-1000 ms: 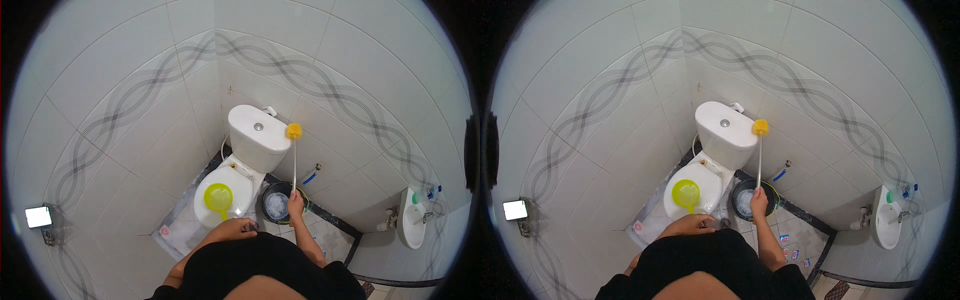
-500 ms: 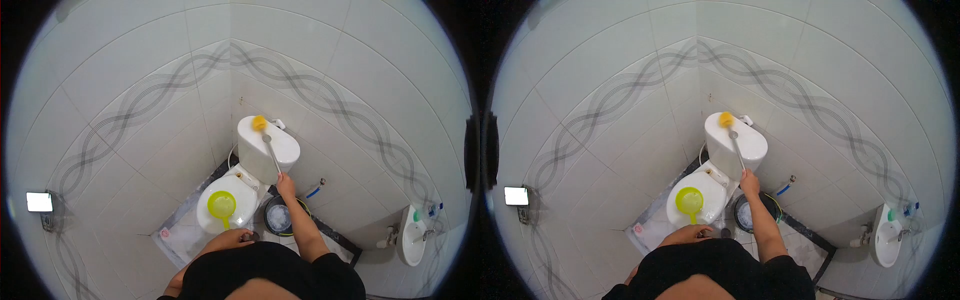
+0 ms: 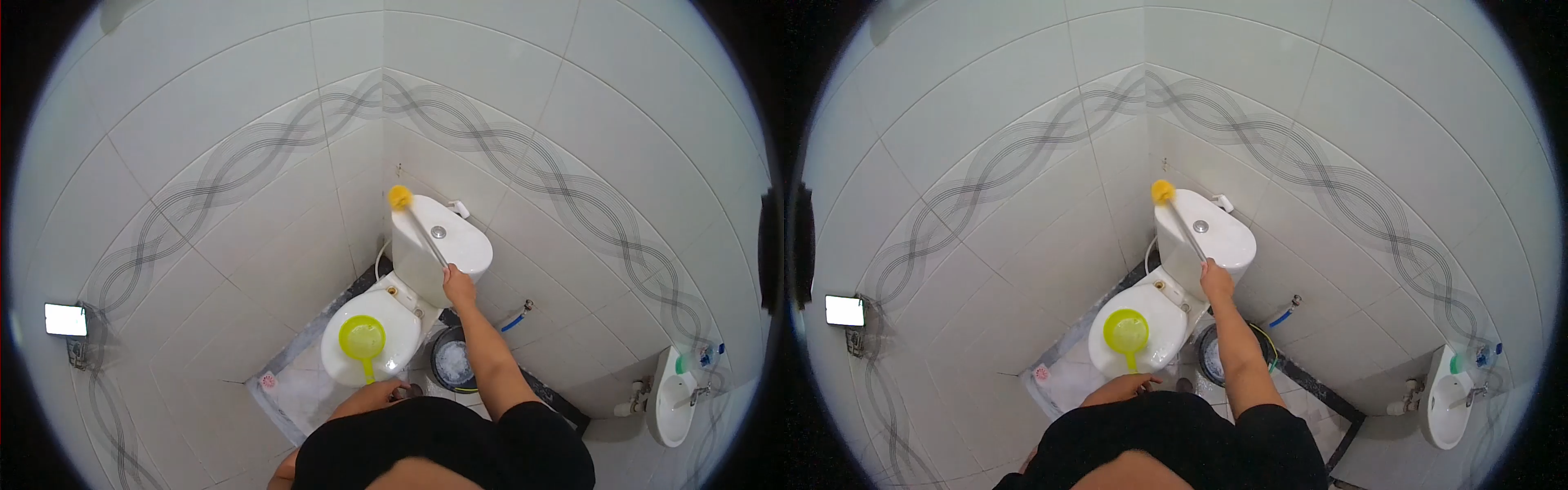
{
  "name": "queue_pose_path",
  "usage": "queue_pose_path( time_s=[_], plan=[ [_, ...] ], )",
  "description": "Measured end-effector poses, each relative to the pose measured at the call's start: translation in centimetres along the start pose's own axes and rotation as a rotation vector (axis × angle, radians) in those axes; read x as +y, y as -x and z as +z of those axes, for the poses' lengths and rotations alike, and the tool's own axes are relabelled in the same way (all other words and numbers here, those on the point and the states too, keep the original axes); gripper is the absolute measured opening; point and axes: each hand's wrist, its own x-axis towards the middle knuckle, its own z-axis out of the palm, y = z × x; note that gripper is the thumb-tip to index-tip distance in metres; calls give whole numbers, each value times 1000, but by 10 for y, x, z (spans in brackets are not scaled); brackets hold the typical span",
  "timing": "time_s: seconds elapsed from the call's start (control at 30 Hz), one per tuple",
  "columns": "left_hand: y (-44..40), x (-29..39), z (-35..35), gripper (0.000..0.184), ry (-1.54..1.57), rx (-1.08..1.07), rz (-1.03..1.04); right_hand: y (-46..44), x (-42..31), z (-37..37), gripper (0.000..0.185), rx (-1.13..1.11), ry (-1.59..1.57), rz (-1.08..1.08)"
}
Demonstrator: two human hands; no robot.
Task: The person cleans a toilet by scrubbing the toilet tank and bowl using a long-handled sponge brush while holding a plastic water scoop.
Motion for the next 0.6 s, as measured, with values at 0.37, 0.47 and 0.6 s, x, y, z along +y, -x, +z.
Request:
queue_pose_path(
  time_s=[0.37, 0.47, 0.6],
  plan=[
    [-9, 18, -2, 44, -196, -28, -4, 131, 92, 22, 32, 232, -203, 89],
    [-12, 23, 0, 44, -186, -30, 17, 163, 100, 29, 32, 296, -258, 187],
    [-17, 23, 1, 43, -233, -86, 35, 181, 91, 0, 28, 70, -44, 271]
  ],
)
